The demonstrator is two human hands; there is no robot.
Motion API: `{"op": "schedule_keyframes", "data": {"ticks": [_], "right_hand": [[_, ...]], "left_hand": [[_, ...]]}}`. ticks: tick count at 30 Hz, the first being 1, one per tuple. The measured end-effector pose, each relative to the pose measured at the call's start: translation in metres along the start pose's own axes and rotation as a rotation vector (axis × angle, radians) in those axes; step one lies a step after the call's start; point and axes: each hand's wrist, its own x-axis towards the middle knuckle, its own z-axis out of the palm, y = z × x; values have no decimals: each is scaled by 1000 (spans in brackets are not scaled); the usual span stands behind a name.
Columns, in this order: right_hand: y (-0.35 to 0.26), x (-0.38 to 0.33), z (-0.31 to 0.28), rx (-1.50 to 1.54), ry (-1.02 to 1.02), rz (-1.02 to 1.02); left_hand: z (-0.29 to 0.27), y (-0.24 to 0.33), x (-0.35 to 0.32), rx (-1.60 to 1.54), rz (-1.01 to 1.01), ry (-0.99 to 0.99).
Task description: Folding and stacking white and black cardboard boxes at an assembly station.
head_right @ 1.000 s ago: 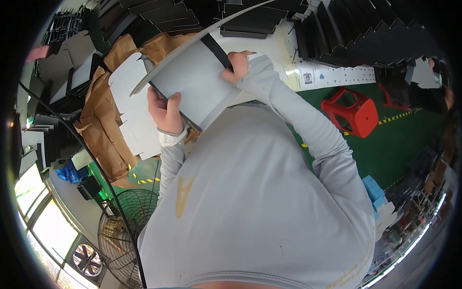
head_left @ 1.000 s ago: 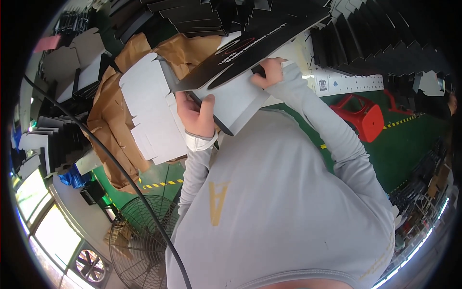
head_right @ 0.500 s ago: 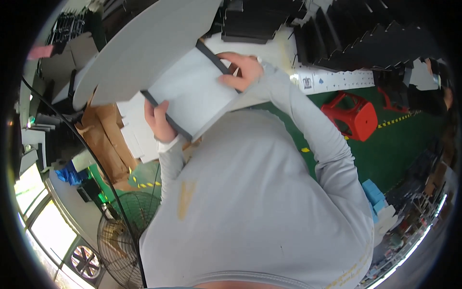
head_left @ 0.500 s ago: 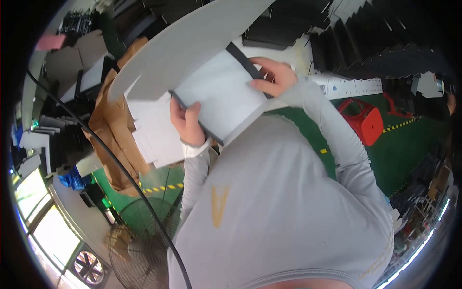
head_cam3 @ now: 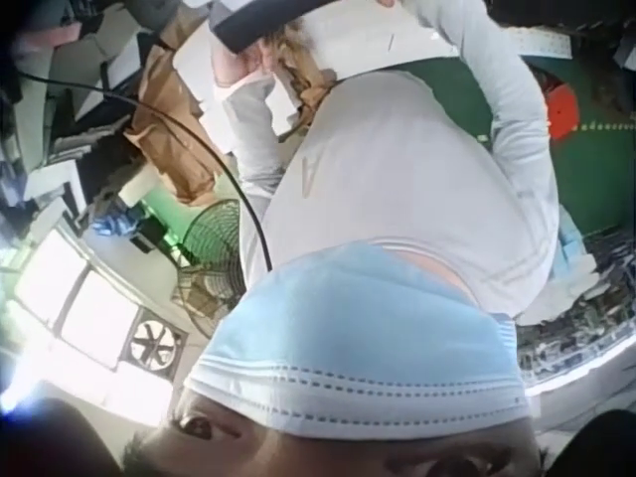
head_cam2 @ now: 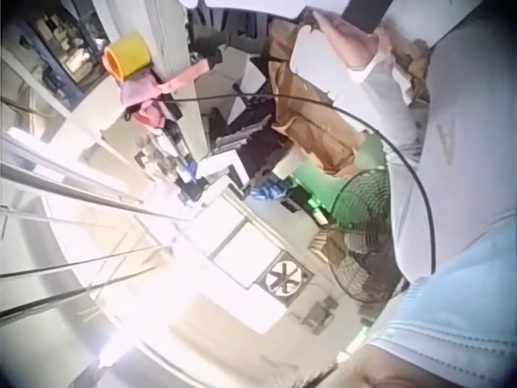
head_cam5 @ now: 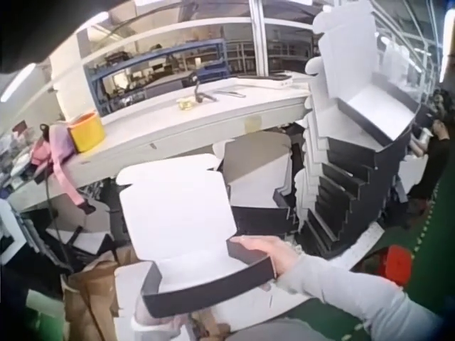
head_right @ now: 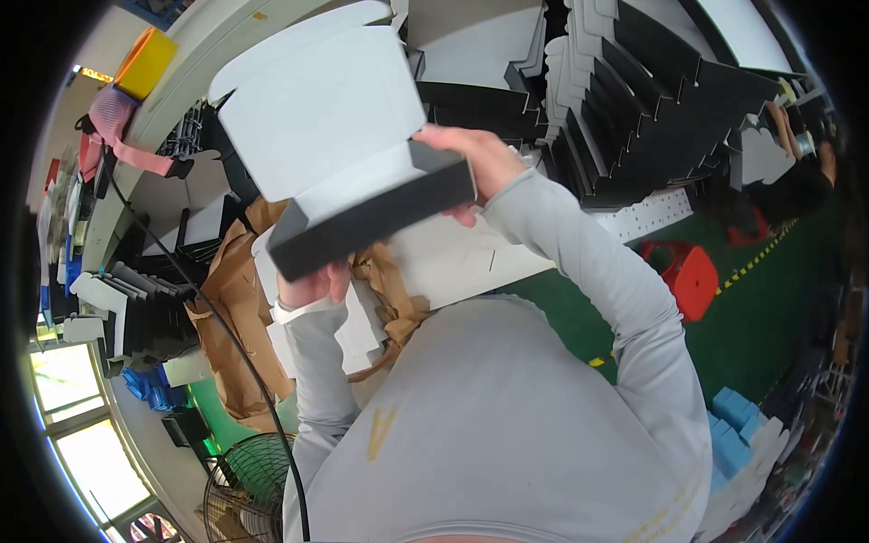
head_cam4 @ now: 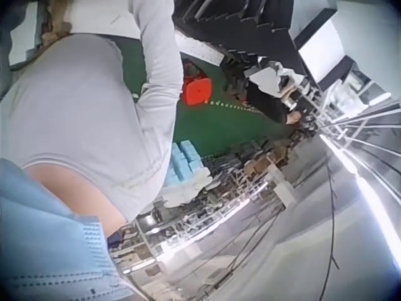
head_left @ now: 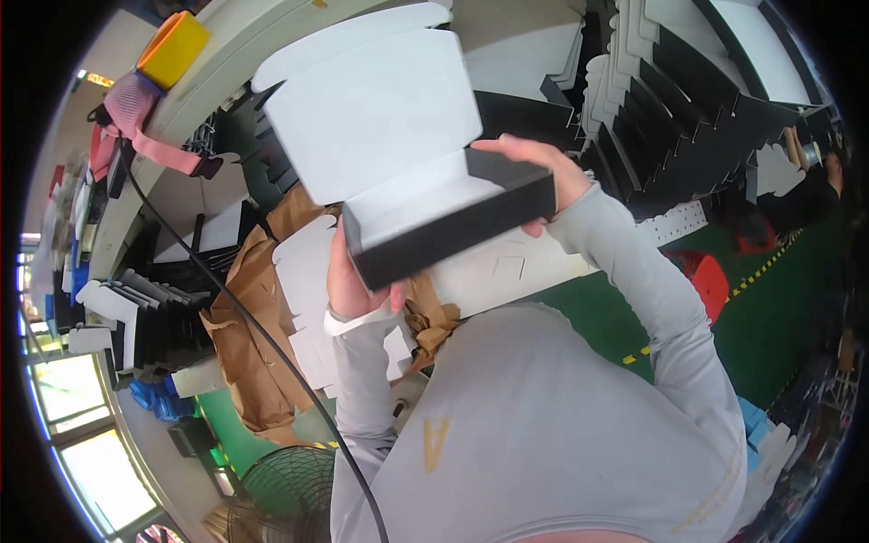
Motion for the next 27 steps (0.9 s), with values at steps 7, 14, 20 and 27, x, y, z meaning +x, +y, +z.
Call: {"op": "schedule_keyframes", "data": {"ticks": [7, 14, 20, 27], "right_hand": [[-17, 0, -18, -25, 108, 4], [-16, 5, -22, 61, 44, -45], [-35, 45, -44, 106, 387, -307], [-54, 82, -103, -17, 564, -432]], "left_hand": [[8, -8, 23, -4, -67, -96], [19, 8, 35, 57, -30, -100], [23, 0, 50, 314, 58, -7], [-13, -51, 36, 722, 265, 112]]}}
